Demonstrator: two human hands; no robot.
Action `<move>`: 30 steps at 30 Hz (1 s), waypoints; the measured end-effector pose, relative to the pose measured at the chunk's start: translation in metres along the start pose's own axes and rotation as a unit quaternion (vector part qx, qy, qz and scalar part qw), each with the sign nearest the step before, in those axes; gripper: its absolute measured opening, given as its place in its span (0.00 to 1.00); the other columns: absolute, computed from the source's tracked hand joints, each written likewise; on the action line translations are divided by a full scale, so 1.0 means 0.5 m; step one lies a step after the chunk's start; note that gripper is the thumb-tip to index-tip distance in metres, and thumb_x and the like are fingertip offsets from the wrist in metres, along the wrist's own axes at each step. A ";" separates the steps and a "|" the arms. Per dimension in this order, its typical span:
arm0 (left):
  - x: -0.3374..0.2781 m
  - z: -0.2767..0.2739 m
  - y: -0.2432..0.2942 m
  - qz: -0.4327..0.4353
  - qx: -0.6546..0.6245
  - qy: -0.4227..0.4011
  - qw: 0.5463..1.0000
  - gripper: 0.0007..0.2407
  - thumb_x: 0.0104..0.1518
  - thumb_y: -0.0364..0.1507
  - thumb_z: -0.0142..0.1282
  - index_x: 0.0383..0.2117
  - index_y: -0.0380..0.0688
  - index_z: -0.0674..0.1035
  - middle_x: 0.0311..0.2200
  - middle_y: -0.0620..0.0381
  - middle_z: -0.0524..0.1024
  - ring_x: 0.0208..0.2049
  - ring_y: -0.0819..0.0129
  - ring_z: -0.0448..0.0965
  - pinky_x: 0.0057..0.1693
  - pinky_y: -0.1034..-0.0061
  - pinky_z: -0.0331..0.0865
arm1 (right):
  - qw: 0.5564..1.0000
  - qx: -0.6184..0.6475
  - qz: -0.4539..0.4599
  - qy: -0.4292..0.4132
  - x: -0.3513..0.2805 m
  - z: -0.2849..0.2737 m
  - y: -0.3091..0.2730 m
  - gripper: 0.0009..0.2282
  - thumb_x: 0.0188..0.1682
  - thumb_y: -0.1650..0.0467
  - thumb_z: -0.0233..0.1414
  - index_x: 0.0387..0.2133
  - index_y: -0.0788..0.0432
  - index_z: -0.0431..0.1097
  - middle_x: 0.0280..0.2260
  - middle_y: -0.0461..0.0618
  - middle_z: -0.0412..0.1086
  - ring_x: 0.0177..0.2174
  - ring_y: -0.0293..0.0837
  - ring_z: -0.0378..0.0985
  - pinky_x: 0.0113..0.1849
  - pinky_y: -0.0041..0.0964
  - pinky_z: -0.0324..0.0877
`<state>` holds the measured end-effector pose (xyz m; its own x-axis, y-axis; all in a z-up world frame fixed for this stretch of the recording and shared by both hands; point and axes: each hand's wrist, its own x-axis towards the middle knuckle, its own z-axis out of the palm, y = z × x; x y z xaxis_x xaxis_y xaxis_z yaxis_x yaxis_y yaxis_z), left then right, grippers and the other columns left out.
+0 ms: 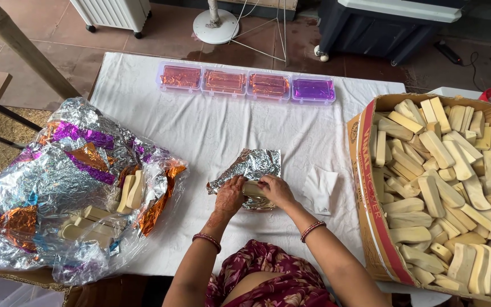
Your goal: The person picks wooden blocks from a large cardboard box, wraps each block in a sheet of foil, and places the wrapped blocks into small plastic containers on the table. They occasionally reposition the foil and press it around each block by hand.
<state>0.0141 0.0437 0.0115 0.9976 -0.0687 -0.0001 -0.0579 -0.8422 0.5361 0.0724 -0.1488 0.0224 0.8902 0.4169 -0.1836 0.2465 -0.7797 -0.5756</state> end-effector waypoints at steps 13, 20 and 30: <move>-0.018 -0.069 0.010 -0.155 0.105 -0.064 0.980 0.57 0.35 0.53 0.73 0.71 0.53 0.46 0.66 0.58 0.62 0.66 0.60 0.62 0.69 0.44 0.50 | 0.999 -0.029 -0.043 0.010 -0.008 -0.009 -0.019 0.21 0.39 0.65 0.65 0.47 0.54 0.70 0.45 0.48 0.74 0.47 0.50 0.77 0.51 0.44 0.71; -0.020 -0.060 0.046 -0.263 0.093 -0.072 0.958 0.50 0.51 0.59 0.62 0.71 0.43 0.44 0.68 0.31 0.51 0.59 0.48 0.68 0.61 0.50 0.63 | 0.993 0.019 0.007 0.112 -0.014 -0.028 -0.063 0.22 0.37 0.66 0.67 0.45 0.58 0.70 0.44 0.52 0.75 0.45 0.51 0.79 0.47 0.44 0.73; 0.035 -0.106 0.029 -0.033 0.230 -0.195 0.953 0.58 0.36 0.55 0.73 0.73 0.52 0.45 0.73 0.51 0.38 0.73 0.54 0.43 0.71 0.46 0.43 | 0.992 0.045 0.074 0.090 -0.016 -0.025 -0.035 0.23 0.37 0.66 0.69 0.45 0.57 0.70 0.43 0.51 0.77 0.43 0.49 0.80 0.47 0.41 0.73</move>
<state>0.0329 0.0587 0.0637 0.9153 -0.1256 -0.3827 -0.0952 -0.9907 0.0974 0.0658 -0.1444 0.0440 0.9700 0.2046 -0.1310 0.0799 -0.7780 -0.6231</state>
